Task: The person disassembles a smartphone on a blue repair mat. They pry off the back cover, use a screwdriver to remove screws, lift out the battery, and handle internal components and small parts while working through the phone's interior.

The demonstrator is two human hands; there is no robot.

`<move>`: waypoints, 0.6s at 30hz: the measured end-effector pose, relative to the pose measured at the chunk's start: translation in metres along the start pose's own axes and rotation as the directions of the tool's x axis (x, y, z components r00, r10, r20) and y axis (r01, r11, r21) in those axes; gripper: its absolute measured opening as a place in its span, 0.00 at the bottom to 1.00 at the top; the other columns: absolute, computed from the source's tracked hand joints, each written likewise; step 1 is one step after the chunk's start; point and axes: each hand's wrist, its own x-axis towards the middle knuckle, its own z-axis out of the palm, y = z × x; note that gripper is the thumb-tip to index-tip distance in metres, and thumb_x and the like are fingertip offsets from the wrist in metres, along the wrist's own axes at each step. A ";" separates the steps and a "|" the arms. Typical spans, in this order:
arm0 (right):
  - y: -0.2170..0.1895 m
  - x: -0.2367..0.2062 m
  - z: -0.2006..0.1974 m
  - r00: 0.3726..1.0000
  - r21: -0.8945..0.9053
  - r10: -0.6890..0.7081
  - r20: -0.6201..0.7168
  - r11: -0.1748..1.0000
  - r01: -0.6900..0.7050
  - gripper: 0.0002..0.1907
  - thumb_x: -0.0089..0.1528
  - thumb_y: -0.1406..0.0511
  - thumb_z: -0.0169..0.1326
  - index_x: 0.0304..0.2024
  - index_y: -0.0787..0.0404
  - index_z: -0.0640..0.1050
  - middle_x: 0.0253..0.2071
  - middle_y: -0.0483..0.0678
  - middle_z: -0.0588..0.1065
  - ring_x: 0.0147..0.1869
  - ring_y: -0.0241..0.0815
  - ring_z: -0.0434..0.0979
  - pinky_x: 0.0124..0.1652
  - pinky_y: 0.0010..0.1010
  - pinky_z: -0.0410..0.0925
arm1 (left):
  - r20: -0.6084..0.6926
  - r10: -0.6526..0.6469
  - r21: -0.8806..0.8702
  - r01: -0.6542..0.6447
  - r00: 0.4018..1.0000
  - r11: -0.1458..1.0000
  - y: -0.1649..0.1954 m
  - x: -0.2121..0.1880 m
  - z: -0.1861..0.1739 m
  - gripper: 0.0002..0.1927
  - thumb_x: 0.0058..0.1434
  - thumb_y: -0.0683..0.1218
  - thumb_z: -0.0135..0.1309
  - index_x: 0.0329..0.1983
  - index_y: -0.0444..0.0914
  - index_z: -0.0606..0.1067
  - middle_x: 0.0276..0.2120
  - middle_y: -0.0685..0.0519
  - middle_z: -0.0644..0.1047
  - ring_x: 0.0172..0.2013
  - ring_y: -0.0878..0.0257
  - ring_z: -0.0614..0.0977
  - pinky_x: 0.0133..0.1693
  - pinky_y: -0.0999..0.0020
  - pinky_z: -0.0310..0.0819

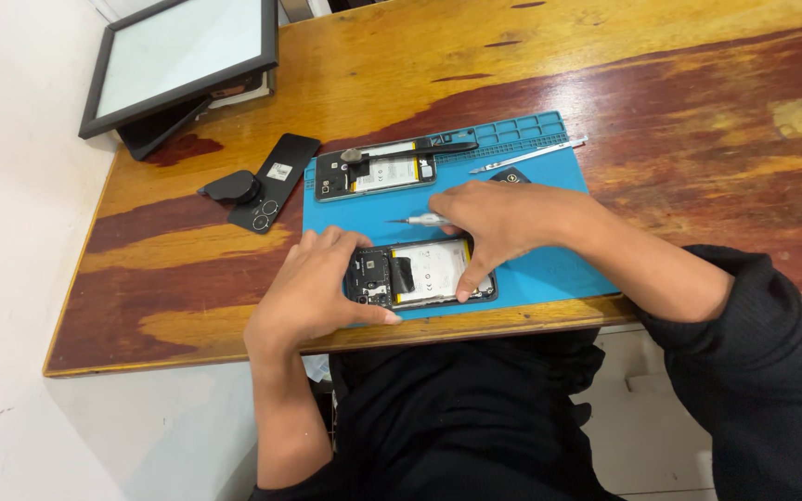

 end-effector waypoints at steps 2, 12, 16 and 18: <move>0.000 0.000 -0.002 1.000 0.010 0.008 0.002 1.000 -0.008 0.45 0.34 0.48 0.77 0.42 0.68 0.72 0.42 0.57 0.79 0.47 0.59 0.80 0.42 0.45 0.73 | 0.025 -0.028 0.000 0.028 0.999 1.000 0.004 0.002 -0.001 0.49 0.29 0.62 0.76 0.53 0.38 0.72 0.48 0.49 0.75 0.51 0.49 0.70 0.53 0.57 0.65; 0.005 -0.006 -0.007 0.981 0.208 -0.148 -0.122 0.963 0.171 0.29 0.49 0.50 0.71 0.32 0.62 0.69 0.20 0.54 0.70 0.26 0.49 0.74 0.26 0.41 0.64 | -0.330 0.074 -0.473 -0.233 0.941 0.850 0.007 -0.025 0.023 0.45 0.45 0.46 0.75 0.59 0.37 0.59 0.50 0.45 0.77 0.50 0.50 0.82 0.49 0.59 0.77; 0.010 0.001 -0.005 0.931 0.351 -0.130 -0.341 0.901 0.255 0.27 0.59 0.54 0.66 0.25 0.58 0.62 0.19 0.44 0.62 0.23 0.35 0.61 0.23 0.32 0.57 | -0.468 0.043 -0.768 -0.431 0.882 0.474 0.005 -0.029 0.037 0.47 0.54 0.38 0.65 0.69 0.38 0.48 0.56 0.48 0.74 0.54 0.58 0.79 0.54 0.63 0.76; 0.012 0.005 -0.001 0.916 0.435 -0.058 -0.397 0.866 0.244 0.26 0.61 0.55 0.65 0.24 0.56 0.61 0.19 0.40 0.60 0.24 0.30 0.58 0.23 0.29 0.54 | -0.425 0.014 -0.846 -0.402 0.905 0.350 0.002 -0.031 0.039 0.40 0.60 0.36 0.60 0.71 0.36 0.52 0.54 0.47 0.75 0.48 0.60 0.79 0.50 0.65 0.76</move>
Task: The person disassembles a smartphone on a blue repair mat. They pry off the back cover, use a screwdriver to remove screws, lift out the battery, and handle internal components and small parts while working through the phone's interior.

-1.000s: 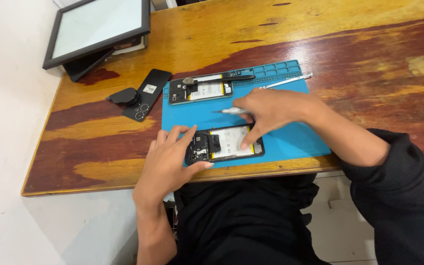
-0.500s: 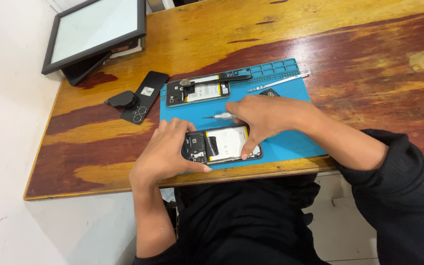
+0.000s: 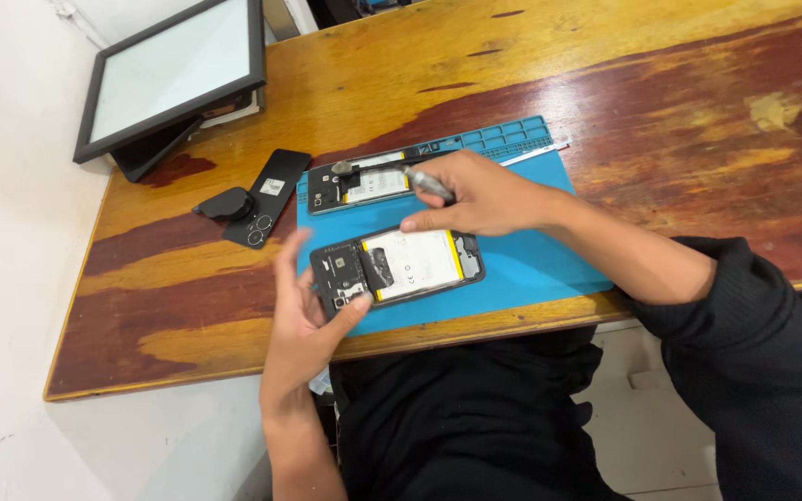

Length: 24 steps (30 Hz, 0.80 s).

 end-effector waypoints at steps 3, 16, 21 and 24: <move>0.007 -0.003 0.012 0.994 0.145 0.032 -0.100 0.989 -0.017 0.26 0.63 0.57 0.64 0.24 0.55 0.59 0.20 0.36 0.59 0.26 0.27 0.56 0.24 0.26 0.54 | -0.030 -0.208 -0.109 0.203 0.978 0.973 -0.004 -0.002 -0.004 0.26 0.68 0.39 0.52 0.69 0.32 0.62 0.47 0.46 0.79 0.33 0.62 0.81 0.32 0.68 0.78; 0.003 -0.001 0.026 0.984 0.544 0.103 -0.148 0.839 -0.006 0.14 0.67 0.66 0.54 0.40 0.55 0.60 0.32 0.43 0.66 0.27 0.35 0.72 0.22 0.28 0.62 | -0.345 -0.092 -0.139 0.046 0.934 0.989 -0.020 -0.003 0.000 0.15 0.75 0.48 0.42 0.59 0.35 0.64 0.37 0.42 0.81 0.21 0.66 0.76 0.25 0.73 0.72; 0.004 -0.006 0.036 0.990 0.560 0.126 -0.069 0.826 -0.067 0.12 0.69 0.67 0.51 0.41 0.54 0.60 0.34 0.42 0.65 0.27 0.35 0.71 0.25 0.28 0.63 | -0.354 -0.001 -0.093 -0.034 0.935 0.995 -0.020 -0.014 -0.001 0.16 0.75 0.46 0.42 0.61 0.34 0.62 0.42 0.42 0.80 0.26 0.66 0.79 0.23 0.75 0.72; 0.007 -0.004 0.037 0.990 0.557 0.119 -0.073 0.829 -0.058 0.12 0.69 0.67 0.51 0.41 0.53 0.59 0.33 0.42 0.65 0.27 0.34 0.70 0.25 0.28 0.63 | -0.343 0.072 -0.072 -0.103 0.937 0.992 -0.021 -0.014 -0.001 0.21 0.71 0.43 0.47 0.63 0.33 0.59 0.49 0.44 0.78 0.35 0.65 0.83 0.23 0.75 0.77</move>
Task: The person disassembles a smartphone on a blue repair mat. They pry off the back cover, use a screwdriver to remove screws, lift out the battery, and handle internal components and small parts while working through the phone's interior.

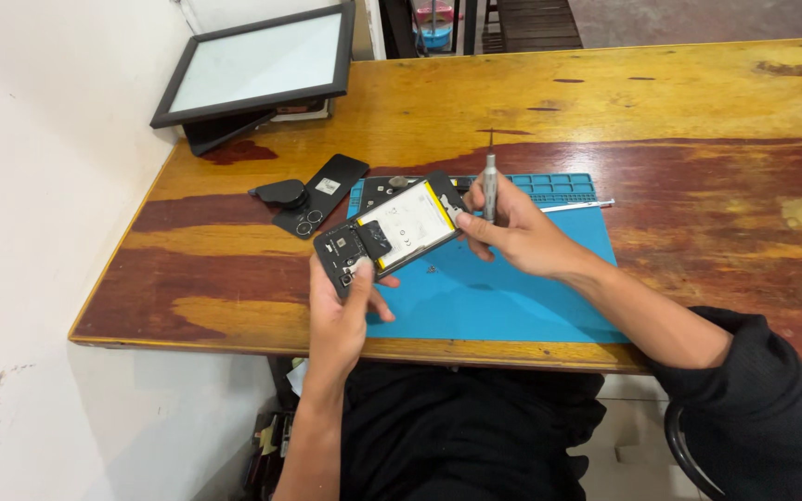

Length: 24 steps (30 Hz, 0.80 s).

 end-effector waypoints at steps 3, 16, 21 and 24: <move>0.001 0.002 -0.003 1.000 0.000 -0.028 -0.006 1.000 0.028 0.13 0.70 0.67 0.51 0.41 0.53 0.59 0.33 0.43 0.65 0.27 0.34 0.69 0.25 0.28 0.63 | 0.037 0.059 0.036 -0.061 0.998 0.998 -0.001 0.002 0.002 0.28 0.68 0.41 0.53 0.66 0.33 0.56 0.53 0.43 0.77 0.40 0.63 0.84 0.25 0.76 0.77; -0.010 -0.004 0.001 0.997 -0.122 -0.025 -0.077 0.992 0.015 0.13 0.69 0.69 0.52 0.39 0.53 0.60 0.26 0.40 0.65 0.21 0.27 0.58 0.19 0.24 0.52 | 0.038 0.041 0.091 -0.044 0.998 0.995 -0.001 0.003 0.008 0.27 0.68 0.41 0.55 0.66 0.33 0.59 0.53 0.43 0.78 0.38 0.65 0.84 0.20 0.81 0.70; -0.006 -0.001 0.002 0.990 -0.044 -0.008 -0.143 0.999 0.001 0.13 0.69 0.68 0.51 0.38 0.54 0.60 0.27 0.42 0.68 0.19 0.29 0.61 0.18 0.25 0.56 | 0.070 0.015 0.054 -0.019 0.997 0.998 0.000 0.001 0.007 0.26 0.68 0.42 0.54 0.65 0.31 0.60 0.54 0.42 0.78 0.41 0.61 0.85 0.22 0.78 0.73; -0.001 0.003 0.000 0.984 -0.012 -0.068 -0.166 0.998 0.067 0.12 0.70 0.67 0.50 0.38 0.54 0.59 0.32 0.42 0.69 0.21 0.30 0.65 0.19 0.24 0.59 | 0.129 -0.030 0.016 0.028 0.991 0.999 0.001 -0.001 0.007 0.25 0.69 0.40 0.52 0.65 0.30 0.58 0.54 0.39 0.77 0.48 0.56 0.85 0.25 0.75 0.78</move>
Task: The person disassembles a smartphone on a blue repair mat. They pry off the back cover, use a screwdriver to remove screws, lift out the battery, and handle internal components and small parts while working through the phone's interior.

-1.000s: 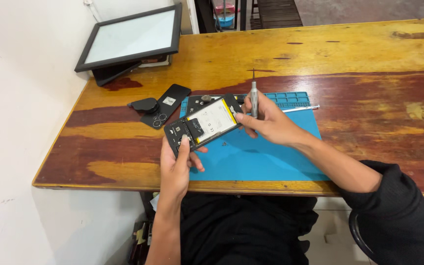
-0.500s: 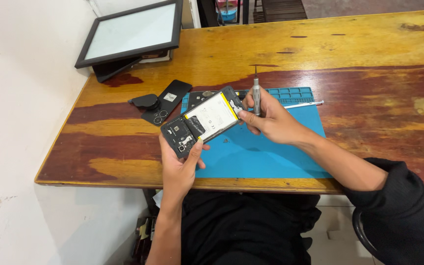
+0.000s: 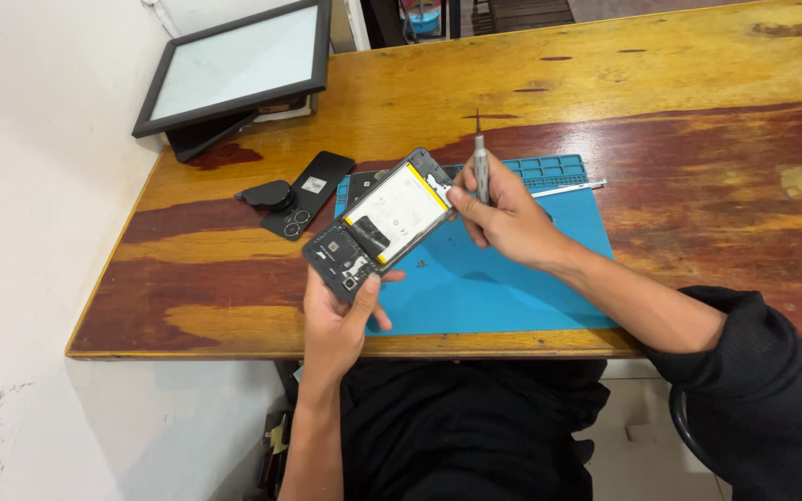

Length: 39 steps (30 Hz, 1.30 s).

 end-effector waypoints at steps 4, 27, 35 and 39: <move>0.003 0.000 -0.003 0.999 -0.044 0.032 -0.026 0.998 -0.033 0.15 0.67 0.66 0.55 0.41 0.54 0.60 0.31 0.44 0.67 0.22 0.31 0.67 0.20 0.25 0.60 | 0.072 -0.049 -0.061 0.053 0.996 0.997 0.000 -0.001 -0.001 0.23 0.70 0.38 0.48 0.65 0.30 0.56 0.56 0.38 0.76 0.50 0.52 0.85 0.27 0.73 0.79; -0.010 -0.006 0.003 1.000 -0.324 0.015 0.022 0.946 -0.007 0.25 0.60 0.65 0.66 0.42 0.54 0.59 0.31 0.41 0.65 0.31 0.26 0.64 0.27 0.23 0.60 | 0.053 -0.088 0.012 0.087 0.995 0.996 -0.003 0.001 0.000 0.22 0.68 0.37 0.53 0.62 0.30 0.61 0.53 0.41 0.78 0.48 0.58 0.85 0.31 0.73 0.79; -0.009 -0.003 0.005 0.995 -0.376 0.101 0.000 0.922 -0.093 0.25 0.59 0.62 0.67 0.41 0.55 0.60 0.29 0.42 0.66 0.28 0.28 0.67 0.25 0.24 0.61 | 0.052 -0.109 0.031 0.108 0.993 0.994 0.001 0.002 0.003 0.26 0.66 0.37 0.56 0.64 0.31 0.60 0.54 0.42 0.78 0.48 0.58 0.85 0.32 0.74 0.79; -0.005 -0.001 0.005 0.987 -0.419 0.158 -0.011 0.896 -0.148 0.26 0.57 0.60 0.68 0.40 0.57 0.61 0.29 0.44 0.67 0.29 0.30 0.67 0.27 0.26 0.63 | 0.023 -0.090 -0.006 0.091 0.996 0.996 -0.002 0.004 0.002 0.26 0.68 0.39 0.52 0.66 0.32 0.58 0.55 0.43 0.77 0.48 0.57 0.86 0.31 0.73 0.81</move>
